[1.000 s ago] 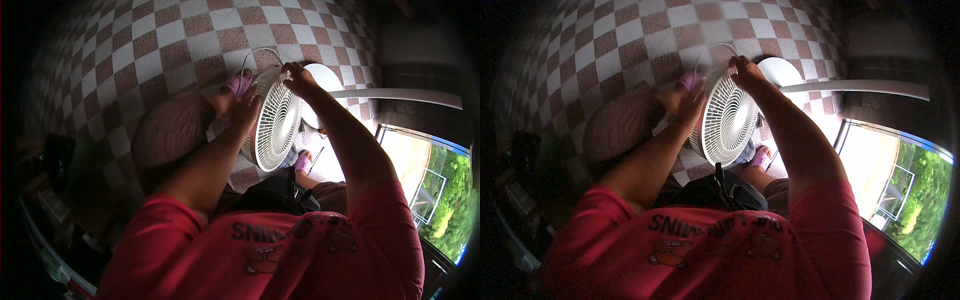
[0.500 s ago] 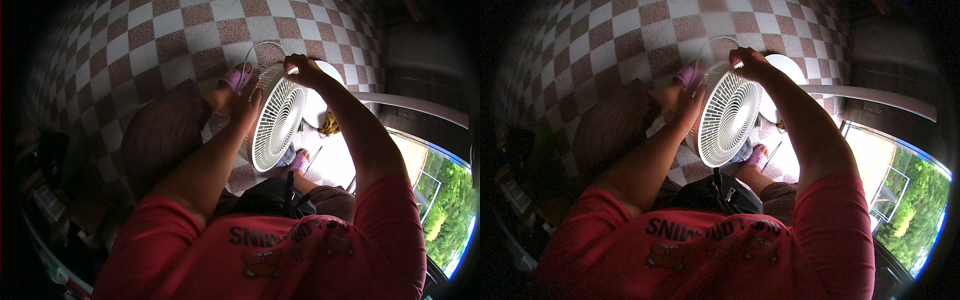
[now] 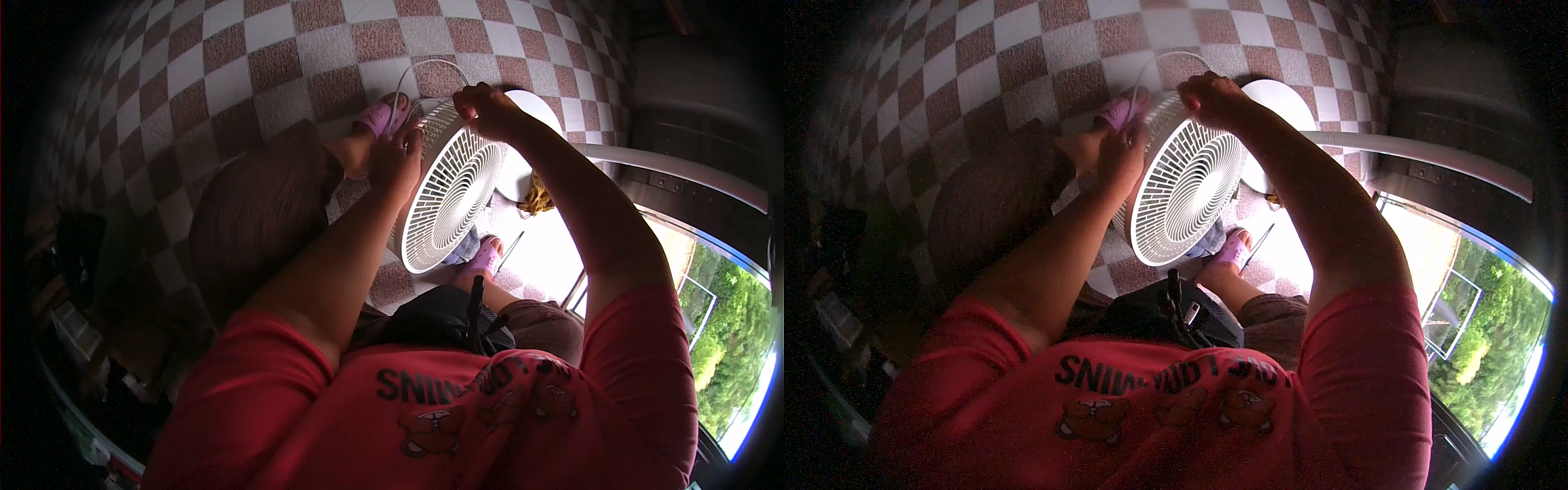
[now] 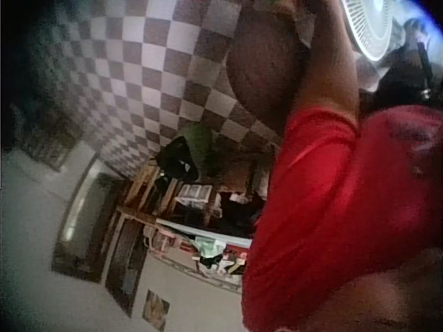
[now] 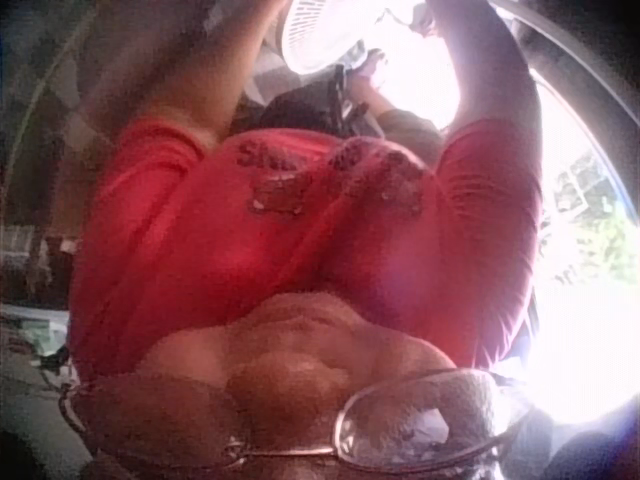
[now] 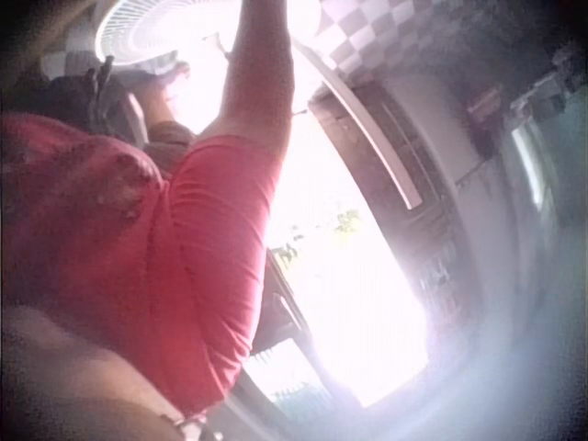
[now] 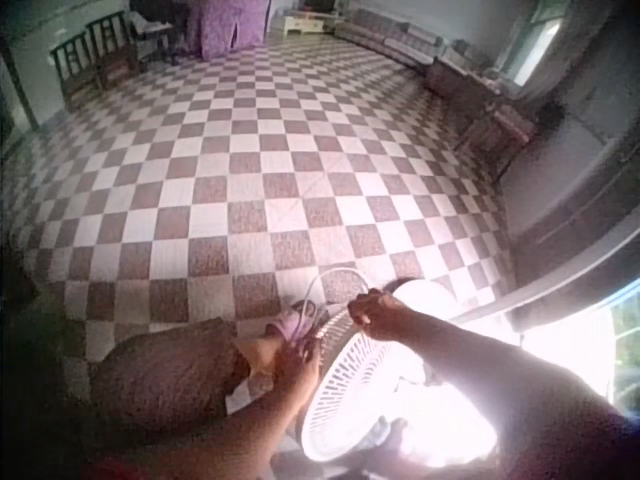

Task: The person unscrews a screw from a fan grille using a screwdriver, removes the grille, and luego attempts to reattach the grille to the fan motor housing by hand.

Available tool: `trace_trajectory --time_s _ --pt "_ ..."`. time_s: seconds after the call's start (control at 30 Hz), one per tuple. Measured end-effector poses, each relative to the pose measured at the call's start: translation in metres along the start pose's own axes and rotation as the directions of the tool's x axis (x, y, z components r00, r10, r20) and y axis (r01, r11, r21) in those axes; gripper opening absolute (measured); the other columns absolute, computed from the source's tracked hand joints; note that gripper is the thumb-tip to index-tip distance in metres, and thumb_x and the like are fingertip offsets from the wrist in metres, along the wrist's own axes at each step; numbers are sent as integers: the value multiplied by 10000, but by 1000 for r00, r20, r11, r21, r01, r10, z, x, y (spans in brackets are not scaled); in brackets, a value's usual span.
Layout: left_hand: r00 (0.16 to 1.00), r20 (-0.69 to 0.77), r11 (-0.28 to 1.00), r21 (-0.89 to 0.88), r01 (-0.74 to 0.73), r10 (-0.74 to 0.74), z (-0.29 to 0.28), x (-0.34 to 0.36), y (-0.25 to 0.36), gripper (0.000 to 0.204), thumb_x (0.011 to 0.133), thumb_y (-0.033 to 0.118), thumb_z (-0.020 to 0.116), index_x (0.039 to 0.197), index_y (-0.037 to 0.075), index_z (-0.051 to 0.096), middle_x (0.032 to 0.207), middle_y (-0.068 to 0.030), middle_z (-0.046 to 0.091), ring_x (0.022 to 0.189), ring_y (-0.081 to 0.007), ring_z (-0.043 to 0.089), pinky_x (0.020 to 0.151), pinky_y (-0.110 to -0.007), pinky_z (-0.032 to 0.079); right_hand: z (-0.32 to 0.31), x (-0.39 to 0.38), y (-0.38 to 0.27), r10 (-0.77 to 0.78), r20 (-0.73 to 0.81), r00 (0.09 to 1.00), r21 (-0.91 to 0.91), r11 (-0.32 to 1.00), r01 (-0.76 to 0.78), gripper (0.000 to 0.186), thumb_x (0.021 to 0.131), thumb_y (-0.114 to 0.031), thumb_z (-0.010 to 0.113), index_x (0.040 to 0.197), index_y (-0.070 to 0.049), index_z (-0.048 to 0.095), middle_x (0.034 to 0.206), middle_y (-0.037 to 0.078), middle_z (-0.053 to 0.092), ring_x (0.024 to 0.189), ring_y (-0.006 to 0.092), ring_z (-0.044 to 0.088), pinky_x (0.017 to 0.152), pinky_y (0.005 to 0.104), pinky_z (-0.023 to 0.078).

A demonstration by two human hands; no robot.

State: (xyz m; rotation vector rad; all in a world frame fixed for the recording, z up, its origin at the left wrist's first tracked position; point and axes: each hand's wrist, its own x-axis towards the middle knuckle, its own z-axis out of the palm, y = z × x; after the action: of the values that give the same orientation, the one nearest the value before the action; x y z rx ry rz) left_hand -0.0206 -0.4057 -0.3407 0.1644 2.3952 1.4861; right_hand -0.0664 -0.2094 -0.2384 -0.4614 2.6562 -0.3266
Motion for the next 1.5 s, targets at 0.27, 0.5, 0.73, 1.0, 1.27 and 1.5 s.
trace_trajectory --time_s 0.27,0.5,0.73,1.0,1.27,1.5 --pt "994 55 988 122 89 -97 -1 6 6 467 943 448 368 1132 119 640 996 -254 609 936 -394 586 823 -457 474 4 -9 3 -13 -102 995 0 1000 13 200 702 28 646 756 -97 499 782 64 579 807 272 579 704 389 479" --pt "1000 -8 989 145 23 -22 1 5 5 471 942 443 375 1072 86 652 949 -268 613 891 -412 595 781 -462 487 4 -13 -5 -50 -144 988 -7 999 50 213 670 43 650 760 -87 506 791 68 587 820 276 584 722 384 482" --pt "998 -39 985 168 -47 55 11 14 -11 426 935 366 405 952 10 639 896 -255 628 829 -416 607 712 -469 490 2 -20 -24 -128 -117 985 107 984 141 208 678 -45 716 824 -90 575 890 47 620 918 236 581 838 365 467" --pt "985 10 978 121 -172 172 18 22 -21 462 934 394 364 959 31 649 883 -237 639 833 -413 614 723 -491 493 7 -37 -57 -212 -158 965 67 972 224 226 697 -44 672 904 -90 594 970 71 588 1016 280 541 926 403 425" --pt "980 194 991 129 18 -43 12 23 -29 661 937 526 273 1081 -26 607 1061 -275 611 1007 -411 591 854 -491 461 38 -67 -90 117 -271 956 39 993 -111 443 762 -141 678 1174 -92 524 1211 132 502 1132 322 496 966 432 424" --pt "842 267 875 266 404 -470 -12 8 9 763 892 620 291 1157 -30 588 1160 -264 584 1115 -390 550 948 -423 423 107 -118 -122 356 98 929 715 625 -315 396 731 -206 751 1017 -13 556 824 110 603 785 215 614 731 346 512"
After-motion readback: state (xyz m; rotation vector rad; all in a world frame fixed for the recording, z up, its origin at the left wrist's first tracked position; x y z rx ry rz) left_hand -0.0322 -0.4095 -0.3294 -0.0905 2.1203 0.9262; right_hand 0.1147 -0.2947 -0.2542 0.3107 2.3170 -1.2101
